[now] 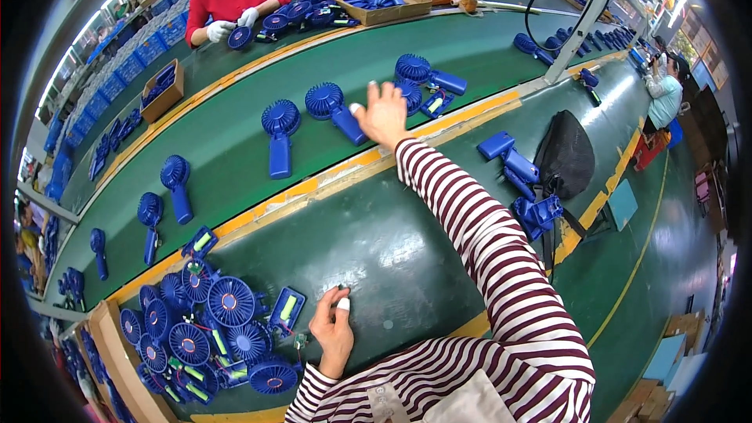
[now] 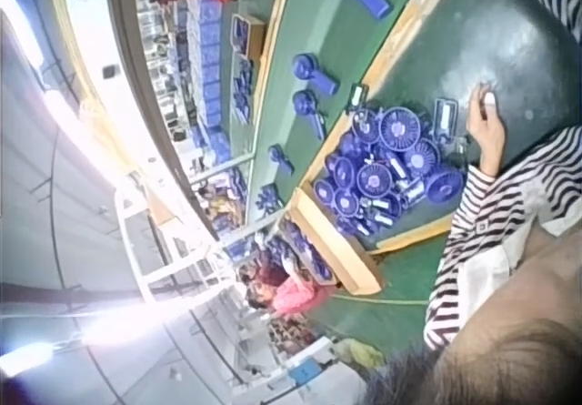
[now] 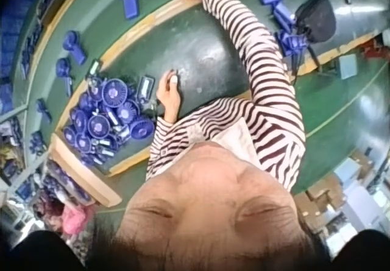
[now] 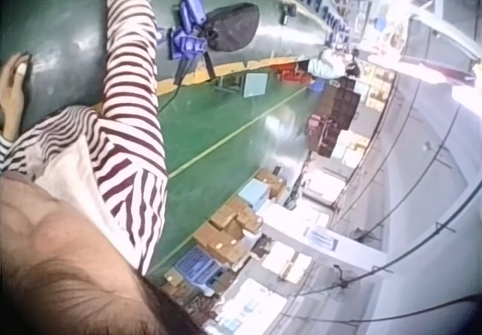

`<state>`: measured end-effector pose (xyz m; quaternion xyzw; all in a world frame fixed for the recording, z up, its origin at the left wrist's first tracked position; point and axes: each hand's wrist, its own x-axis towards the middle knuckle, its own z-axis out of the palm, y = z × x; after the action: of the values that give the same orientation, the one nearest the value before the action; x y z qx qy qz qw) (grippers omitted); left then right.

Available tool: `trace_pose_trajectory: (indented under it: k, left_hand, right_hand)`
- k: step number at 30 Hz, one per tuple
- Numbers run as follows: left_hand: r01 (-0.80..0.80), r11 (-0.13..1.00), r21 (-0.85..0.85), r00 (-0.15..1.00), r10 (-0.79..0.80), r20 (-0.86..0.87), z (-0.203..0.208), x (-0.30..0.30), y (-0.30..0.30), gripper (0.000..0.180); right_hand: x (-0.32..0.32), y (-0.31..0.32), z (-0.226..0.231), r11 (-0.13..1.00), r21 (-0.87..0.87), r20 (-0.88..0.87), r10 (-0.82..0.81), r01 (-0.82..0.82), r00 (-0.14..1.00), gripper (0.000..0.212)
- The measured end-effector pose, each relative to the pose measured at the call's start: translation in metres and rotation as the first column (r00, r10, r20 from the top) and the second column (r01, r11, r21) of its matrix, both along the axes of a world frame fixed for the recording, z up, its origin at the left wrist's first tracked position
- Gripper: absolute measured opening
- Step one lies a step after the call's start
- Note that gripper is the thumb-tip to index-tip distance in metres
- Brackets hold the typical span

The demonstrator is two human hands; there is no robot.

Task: The person assembles handheld fans by hand, inserting batteries into the fan bodies and then closing their battery covers.

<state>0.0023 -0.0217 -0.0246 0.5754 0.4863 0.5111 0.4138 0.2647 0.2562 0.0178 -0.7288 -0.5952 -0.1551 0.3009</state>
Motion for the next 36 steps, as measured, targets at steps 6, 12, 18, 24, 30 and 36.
trace_pose_trajectory:
  k: [6, 12, 18, 24, 30, 36]
  left_hand:
    - [0.003, 1.000, 0.004, 1.000, -0.003, -0.030, 0.000, 0.005, 0.002, 0.025]
    - [0.006, 1.000, -0.014, 1.000, -0.007, -0.024, 0.001, 0.006, 0.001, 0.023]
    - [-0.005, 1.000, -0.003, 0.999, 0.004, -0.053, 0.000, 0.001, -0.003, 0.022]
    - [0.031, 0.995, -0.090, 0.995, -0.022, 0.095, 0.001, -0.004, -0.003, 0.024]
    - [0.019, 0.993, -0.112, 0.987, -0.001, 0.160, 0.024, -0.012, -0.001, 0.025]
    - [0.134, 0.983, 0.125, 0.950, -0.092, -0.297, 0.062, 0.010, 0.036, 0.030]
  right_hand:
    - [0.082, 0.013, 0.002, 0.893, -0.422, -0.033, -0.191, 0.160, 0.981, 0.092]
    - [0.057, -0.011, 0.007, 0.954, -0.260, -0.052, -0.169, 0.150, 0.984, 0.085]
    - [-0.012, -0.105, 0.036, 0.983, -0.027, -0.152, 0.177, -0.183, 0.972, 0.081]
    - [-0.066, -0.217, 0.038, 0.875, -0.067, -0.477, 0.394, -0.480, 0.785, 0.086]
    - [-0.029, -0.288, 0.012, 0.880, 0.255, -0.908, 0.076, -0.400, -0.412, 0.050]
    - [0.016, -0.319, 0.002, 0.933, 0.252, -0.731, 0.010, -0.256, -0.682, 0.065]
